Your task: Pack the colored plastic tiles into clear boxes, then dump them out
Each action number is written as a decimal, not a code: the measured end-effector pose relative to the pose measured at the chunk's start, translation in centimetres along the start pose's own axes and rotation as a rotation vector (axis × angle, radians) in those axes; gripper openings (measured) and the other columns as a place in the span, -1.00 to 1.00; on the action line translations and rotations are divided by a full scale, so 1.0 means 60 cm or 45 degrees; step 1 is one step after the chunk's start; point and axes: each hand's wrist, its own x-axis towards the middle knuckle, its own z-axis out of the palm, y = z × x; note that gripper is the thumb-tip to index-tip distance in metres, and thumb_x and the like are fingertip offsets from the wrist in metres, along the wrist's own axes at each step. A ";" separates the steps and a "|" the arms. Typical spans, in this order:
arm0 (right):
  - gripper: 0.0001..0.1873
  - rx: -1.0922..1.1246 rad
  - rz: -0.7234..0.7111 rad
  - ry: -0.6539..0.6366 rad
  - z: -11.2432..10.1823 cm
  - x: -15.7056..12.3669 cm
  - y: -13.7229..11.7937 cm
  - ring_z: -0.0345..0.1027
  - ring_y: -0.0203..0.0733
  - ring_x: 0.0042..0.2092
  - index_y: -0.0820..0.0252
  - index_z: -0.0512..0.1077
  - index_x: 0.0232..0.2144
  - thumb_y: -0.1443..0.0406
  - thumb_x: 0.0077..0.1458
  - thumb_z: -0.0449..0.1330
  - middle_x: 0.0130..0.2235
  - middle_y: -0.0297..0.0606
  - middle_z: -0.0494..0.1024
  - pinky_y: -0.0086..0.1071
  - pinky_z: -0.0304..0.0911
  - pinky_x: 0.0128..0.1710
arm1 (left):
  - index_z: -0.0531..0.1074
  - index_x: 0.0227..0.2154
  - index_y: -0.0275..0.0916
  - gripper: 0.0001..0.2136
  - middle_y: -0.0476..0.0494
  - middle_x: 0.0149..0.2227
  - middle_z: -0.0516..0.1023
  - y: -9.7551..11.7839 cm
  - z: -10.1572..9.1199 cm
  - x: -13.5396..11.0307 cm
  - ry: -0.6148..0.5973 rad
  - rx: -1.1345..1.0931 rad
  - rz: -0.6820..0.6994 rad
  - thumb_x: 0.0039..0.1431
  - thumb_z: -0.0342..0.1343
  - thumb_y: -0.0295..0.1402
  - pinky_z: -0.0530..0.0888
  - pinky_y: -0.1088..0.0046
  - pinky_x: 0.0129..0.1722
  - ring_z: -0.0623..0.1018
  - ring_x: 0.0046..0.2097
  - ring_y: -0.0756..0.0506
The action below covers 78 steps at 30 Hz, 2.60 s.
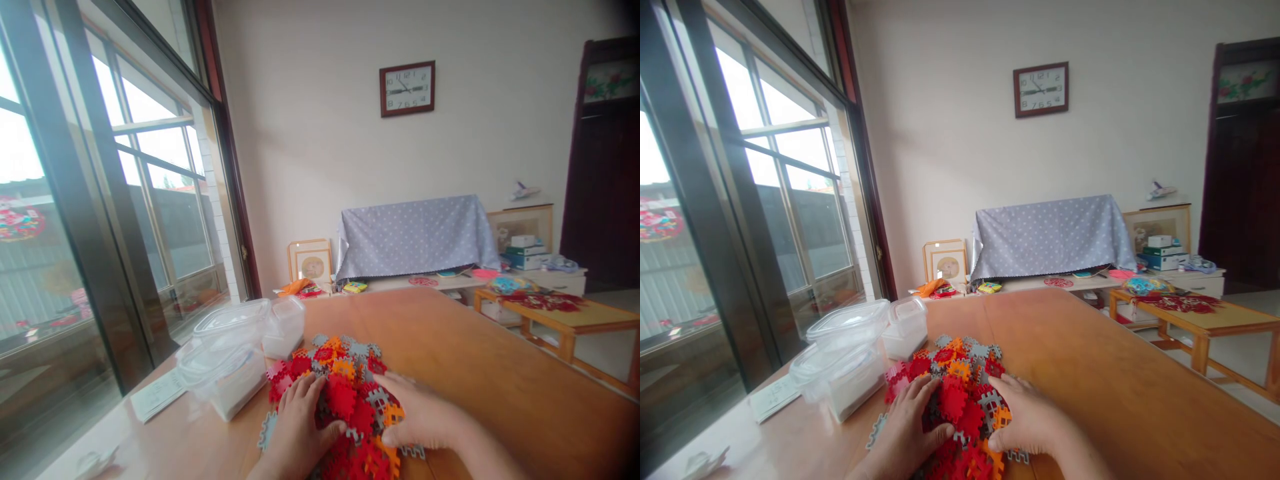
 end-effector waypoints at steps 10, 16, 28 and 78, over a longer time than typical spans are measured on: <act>-0.47 -0.007 -0.017 0.091 0.013 0.036 -0.018 0.47 0.01 0.02 0.08 0.56 -0.01 0.42 -0.07 0.19 -0.04 -0.16 0.62 -0.13 0.32 0.08 | 0.51 0.03 -0.12 -0.64 -0.19 0.10 0.52 0.003 -0.014 0.008 0.105 -0.131 0.049 0.14 0.19 -0.31 0.35 0.22 0.18 0.46 0.14 -0.24; -0.54 0.357 0.106 0.138 0.004 0.044 -0.037 0.48 -0.04 0.04 0.13 0.53 0.02 0.27 0.05 0.17 -0.03 -0.16 0.63 -0.21 0.33 0.10 | 0.48 0.03 -0.16 -0.68 -0.20 0.05 0.54 0.009 -0.016 0.006 0.144 -0.181 0.034 0.23 0.11 -0.28 0.37 0.22 0.16 0.47 0.12 -0.22; -0.48 1.075 0.139 -0.171 -0.011 0.013 -0.118 0.40 0.08 0.19 0.12 0.50 0.06 -0.01 0.17 0.17 0.14 -0.10 0.55 -0.16 0.42 0.00 | 0.47 0.03 -0.16 -0.70 -0.19 0.05 0.57 -0.009 -0.006 0.010 0.236 -0.234 0.058 0.25 0.08 -0.35 0.41 0.18 0.15 0.51 0.10 -0.21; -0.51 0.300 0.257 0.336 -0.022 0.057 -0.008 0.53 -0.03 -0.12 0.13 0.56 -0.17 -0.03 0.21 -0.02 -0.19 -0.21 0.68 -0.28 0.34 -0.07 | 0.29 0.27 0.05 -0.41 -0.12 0.21 0.48 0.126 -0.001 -0.034 -0.201 -0.029 0.782 0.20 0.23 -0.05 0.22 0.02 0.30 0.39 0.25 -0.32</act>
